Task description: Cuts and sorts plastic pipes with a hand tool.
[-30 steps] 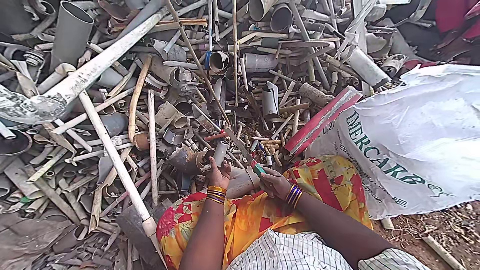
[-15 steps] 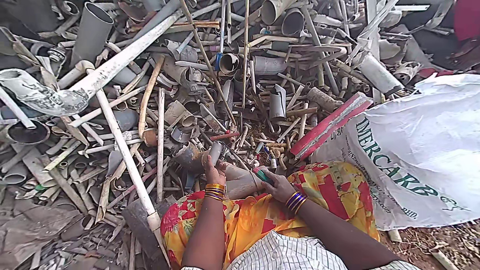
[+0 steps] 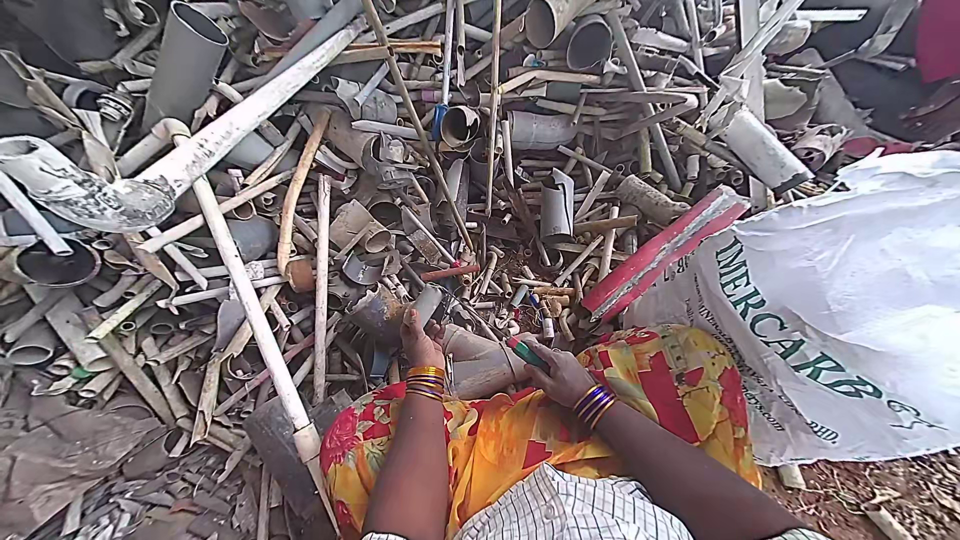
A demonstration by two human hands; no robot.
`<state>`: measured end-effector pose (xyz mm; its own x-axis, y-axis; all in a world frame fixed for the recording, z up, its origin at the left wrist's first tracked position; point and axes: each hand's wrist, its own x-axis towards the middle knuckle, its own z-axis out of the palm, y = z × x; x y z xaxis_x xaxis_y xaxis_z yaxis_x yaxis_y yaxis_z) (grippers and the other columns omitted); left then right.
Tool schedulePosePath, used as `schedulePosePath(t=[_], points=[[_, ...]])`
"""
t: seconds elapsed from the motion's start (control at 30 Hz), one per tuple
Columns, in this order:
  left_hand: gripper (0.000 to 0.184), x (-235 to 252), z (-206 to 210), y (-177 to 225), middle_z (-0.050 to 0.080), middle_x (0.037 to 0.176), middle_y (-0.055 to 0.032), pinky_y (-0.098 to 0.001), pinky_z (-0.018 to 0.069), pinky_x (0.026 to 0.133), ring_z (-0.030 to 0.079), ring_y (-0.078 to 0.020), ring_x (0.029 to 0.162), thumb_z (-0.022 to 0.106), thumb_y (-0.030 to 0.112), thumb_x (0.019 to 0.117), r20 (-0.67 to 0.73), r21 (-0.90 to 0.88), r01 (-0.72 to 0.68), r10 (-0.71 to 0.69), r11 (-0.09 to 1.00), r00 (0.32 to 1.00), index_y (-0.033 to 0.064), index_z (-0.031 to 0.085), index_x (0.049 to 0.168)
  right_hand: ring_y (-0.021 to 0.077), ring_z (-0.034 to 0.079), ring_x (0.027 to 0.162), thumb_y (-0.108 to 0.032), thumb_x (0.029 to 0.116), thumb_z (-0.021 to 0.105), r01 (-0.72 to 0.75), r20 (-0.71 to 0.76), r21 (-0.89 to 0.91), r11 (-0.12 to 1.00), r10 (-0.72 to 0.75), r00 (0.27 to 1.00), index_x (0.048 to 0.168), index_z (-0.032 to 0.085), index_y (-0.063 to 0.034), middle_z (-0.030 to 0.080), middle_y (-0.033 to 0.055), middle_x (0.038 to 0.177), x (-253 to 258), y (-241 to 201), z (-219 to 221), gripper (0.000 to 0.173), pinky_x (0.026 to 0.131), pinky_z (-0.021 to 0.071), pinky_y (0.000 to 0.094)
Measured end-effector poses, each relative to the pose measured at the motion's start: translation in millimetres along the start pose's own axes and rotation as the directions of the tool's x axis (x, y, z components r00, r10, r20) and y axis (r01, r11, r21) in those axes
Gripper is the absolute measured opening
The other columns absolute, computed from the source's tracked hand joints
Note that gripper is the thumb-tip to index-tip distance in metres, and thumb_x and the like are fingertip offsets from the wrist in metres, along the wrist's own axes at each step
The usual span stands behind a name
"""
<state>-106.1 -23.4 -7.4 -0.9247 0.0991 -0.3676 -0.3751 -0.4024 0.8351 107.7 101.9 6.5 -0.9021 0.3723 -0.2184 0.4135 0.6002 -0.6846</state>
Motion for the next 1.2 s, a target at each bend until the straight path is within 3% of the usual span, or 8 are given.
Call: schedulePosePath(t=[0.4,0.5,0.57,0.6,0.63,0.8,0.93,1.2], points=[[0.037,-2.9,0.9,-1.0,0.052,0.092,-0.0076,-0.0286,0.0556,0.067,0.059,-0.0133,0.068,0.040,0.031,0.1124,-0.022,-0.010,-0.028,0.028,1.000,0.999,0.0056,0.037,0.138,0.0396,0.066,0.115,-0.028,0.1049,0.051,-0.008,0.007,-0.028,1.000,0.009,1.000,0.156,0.044,-0.0093,0.067,0.0243,0.127,0.2,-0.5,1.2,0.055,0.103,0.0477,0.0548],[0.039,-2.9,1.5,0.1,0.051,0.096,-0.0080,-0.0288,0.0552,0.070,0.058,-0.0135,0.072,0.038,0.035,0.1127,-0.053,-0.091,0.001,-0.005,0.996,0.999,0.0070,0.036,0.141,0.0351,0.068,0.113,-0.024,0.1040,0.053,-0.015,-0.017,0.089,0.996,0.017,1.000,0.153,0.046,-0.0053,0.068,0.0240,0.127,0.0,-0.1,2.8,0.053,0.103,0.0489,0.0496],[0.039,0.1,1.3,1.8,0.049,0.095,-0.0054,-0.0259,0.0540,0.070,0.057,-0.0118,0.072,0.037,0.040,0.1122,-0.083,-0.213,0.047,-0.066,0.976,0.994,0.0101,0.038,0.137,0.0191,0.067,0.086,-0.020,0.1036,0.056,-0.041,-0.058,0.332,0.942,0.064,0.996,0.148,0.050,-0.0014,0.069,0.0168,0.112,0.4,1.4,4.7,0.048,0.081,0.0538,0.0347],[0.037,1.6,0.6,2.0,0.050,0.092,-0.0041,-0.0249,0.0541,0.068,0.056,-0.0107,0.069,0.038,0.041,0.1119,-0.089,-0.244,0.062,-0.086,0.968,0.992,0.0114,0.040,0.134,0.0109,0.059,0.070,-0.018,0.1031,0.056,-0.038,-0.075,0.441,0.897,0.079,0.994,0.146,0.051,-0.0006,0.067,0.0113,0.100,1.0,3.3,5.7,0.047,0.066,0.0501,0.0274],[0.035,2.3,0.2,2.4,0.050,0.089,-0.0034,-0.0248,0.0544,0.067,0.056,-0.0102,0.066,0.038,0.041,0.1117,-0.089,-0.249,0.069,-0.094,0.966,0.992,0.0118,0.041,0.131,0.0071,0.055,0.065,-0.018,0.1024,0.056,-0.020,-0.090,0.489,0.872,0.073,0.993,0.145,0.051,-0.0002,0.066,0.0089,0.097,1.2,4.8,5.3,0.046,0.061,0.0475,0.0243],[0.036,-1.1,1.2,0.9,0.051,0.092,-0.0049,-0.0272,0.0544,0.068,0.057,-0.0122,0.068,0.040,0.037,0.1120,-0.051,-0.168,0.060,-0.069,0.984,0.996,0.0108,0.039,0.136,0.0267,0.069,0.105,-0.021,0.1002,0.056,0.109,-0.110,0.256,0.960,-0.084,0.990,0.146,0.053,0.0005,0.069,0.0224,0.123,-2.5,6.1,5.0,0.051,0.096,0.0522,0.0418],[0.044,-2.2,0.1,-1.9,0.051,0.101,-0.0085,-0.0289,0.0545,0.072,0.058,-0.0141,0.076,0.036,0.036,0.1129,0.010,-0.063,0.035,-0.035,0.997,0.999,0.0073,0.034,0.146,0.0322,0.070,0.107,-0.021,0.1009,0.056,0.117,-0.086,0.169,0.979,-0.104,0.991,0.148,0.052,-0.0013,0.069,0.0236,0.122,-2.6,4.7,7.6,0.051,0.098,0.0519,0.0463],[0.039,-4.2,0.4,-2.7,0.052,0.092,-0.0089,-0.0279,0.0564,0.065,0.059,-0.0135,0.065,0.041,0.027,0.1125,0.026,0.038,-0.021,0.020,0.999,0.999,0.0036,0.036,0.143,0.0381,0.068,0.112,-0.025,0.1022,0.053,0.029,-0.041,0.015,0.999,-0.028,0.999,0.153,0.048,-0.0068,0.069,0.0238,0.124,0.6,4.5,1.0,0.054,0.101,0.0491,0.0535]])
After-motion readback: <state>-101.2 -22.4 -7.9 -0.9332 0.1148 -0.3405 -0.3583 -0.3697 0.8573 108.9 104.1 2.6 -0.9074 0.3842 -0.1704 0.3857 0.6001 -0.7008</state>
